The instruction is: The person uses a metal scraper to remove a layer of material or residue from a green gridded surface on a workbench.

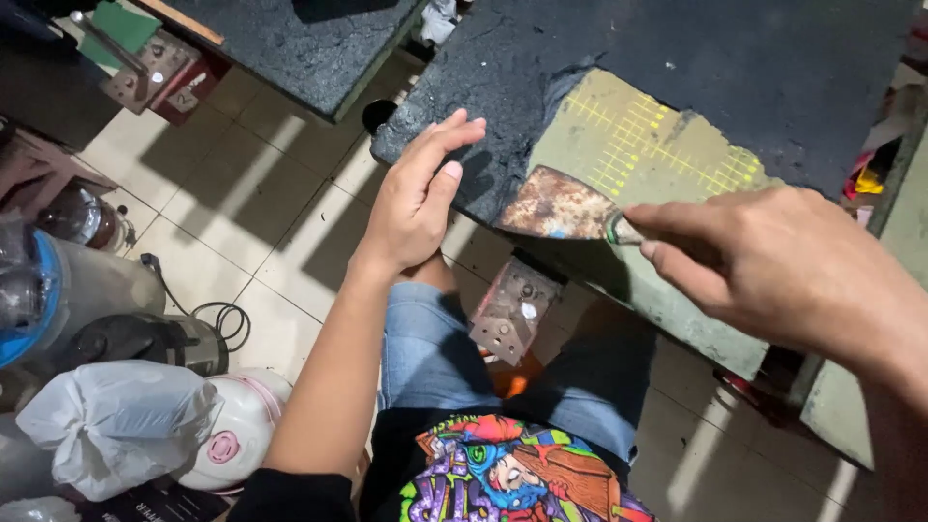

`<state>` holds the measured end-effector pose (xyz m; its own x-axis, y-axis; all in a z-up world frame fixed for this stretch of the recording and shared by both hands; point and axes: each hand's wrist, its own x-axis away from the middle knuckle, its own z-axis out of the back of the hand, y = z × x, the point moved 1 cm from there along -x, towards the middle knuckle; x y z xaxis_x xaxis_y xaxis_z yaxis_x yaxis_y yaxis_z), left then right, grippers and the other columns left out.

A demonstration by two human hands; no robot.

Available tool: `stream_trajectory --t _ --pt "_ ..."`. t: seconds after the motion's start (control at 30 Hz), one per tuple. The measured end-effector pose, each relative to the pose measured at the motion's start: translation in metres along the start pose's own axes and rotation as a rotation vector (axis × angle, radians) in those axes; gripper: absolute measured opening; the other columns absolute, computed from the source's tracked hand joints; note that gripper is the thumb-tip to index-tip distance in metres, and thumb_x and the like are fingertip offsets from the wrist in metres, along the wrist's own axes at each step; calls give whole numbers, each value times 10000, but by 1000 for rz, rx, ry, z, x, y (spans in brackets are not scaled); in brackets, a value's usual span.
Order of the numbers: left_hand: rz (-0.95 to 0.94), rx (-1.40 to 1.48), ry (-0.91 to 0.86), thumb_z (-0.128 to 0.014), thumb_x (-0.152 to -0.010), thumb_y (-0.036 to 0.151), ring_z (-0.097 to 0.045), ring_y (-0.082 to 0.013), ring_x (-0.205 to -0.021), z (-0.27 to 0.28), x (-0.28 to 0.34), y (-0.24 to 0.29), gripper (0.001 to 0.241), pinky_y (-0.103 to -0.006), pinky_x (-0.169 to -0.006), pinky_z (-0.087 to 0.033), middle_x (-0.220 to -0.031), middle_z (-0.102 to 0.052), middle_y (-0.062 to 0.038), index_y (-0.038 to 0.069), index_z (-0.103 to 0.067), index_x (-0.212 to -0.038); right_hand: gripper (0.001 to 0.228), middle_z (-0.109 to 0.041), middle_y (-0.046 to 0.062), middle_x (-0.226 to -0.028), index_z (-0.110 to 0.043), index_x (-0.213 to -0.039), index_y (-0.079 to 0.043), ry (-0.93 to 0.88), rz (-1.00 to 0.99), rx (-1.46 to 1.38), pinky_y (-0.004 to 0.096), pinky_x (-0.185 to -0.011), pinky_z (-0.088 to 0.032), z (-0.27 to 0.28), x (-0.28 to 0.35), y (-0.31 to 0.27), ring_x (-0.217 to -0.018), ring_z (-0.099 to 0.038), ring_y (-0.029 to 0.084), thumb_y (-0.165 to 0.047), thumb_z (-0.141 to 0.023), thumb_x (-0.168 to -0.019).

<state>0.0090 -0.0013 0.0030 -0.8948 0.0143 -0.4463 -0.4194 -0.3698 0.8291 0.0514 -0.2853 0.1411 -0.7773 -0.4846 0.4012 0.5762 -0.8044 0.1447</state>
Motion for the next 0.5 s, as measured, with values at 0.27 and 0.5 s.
stream_trajectory --t 0.27,0.5 --pt "16 -402 -125 -311 -1095 308 -455 -273 -1463 -10 -4 -5 469 -486 -1250 -224 -1470 -606 -96 69 -557 -1416 417 -797 -63 -1095 -709 -1303 -451 277 64 -111 462 -688 -580 -22 2 30 -963 -762 245 -489 -601 -902" --pt "-46 -446 -112 -326 -1094 296 -477 -301 -1446 -13 -2 -7 444 -504 -1220 -262 -1445 -629 -110 80 -614 -1355 334 -765 -162 -1060 -643 -1245 -545 128 -12 134 430 -540 -608 9 1 4 -935 -767 185 -572 -493 -947"
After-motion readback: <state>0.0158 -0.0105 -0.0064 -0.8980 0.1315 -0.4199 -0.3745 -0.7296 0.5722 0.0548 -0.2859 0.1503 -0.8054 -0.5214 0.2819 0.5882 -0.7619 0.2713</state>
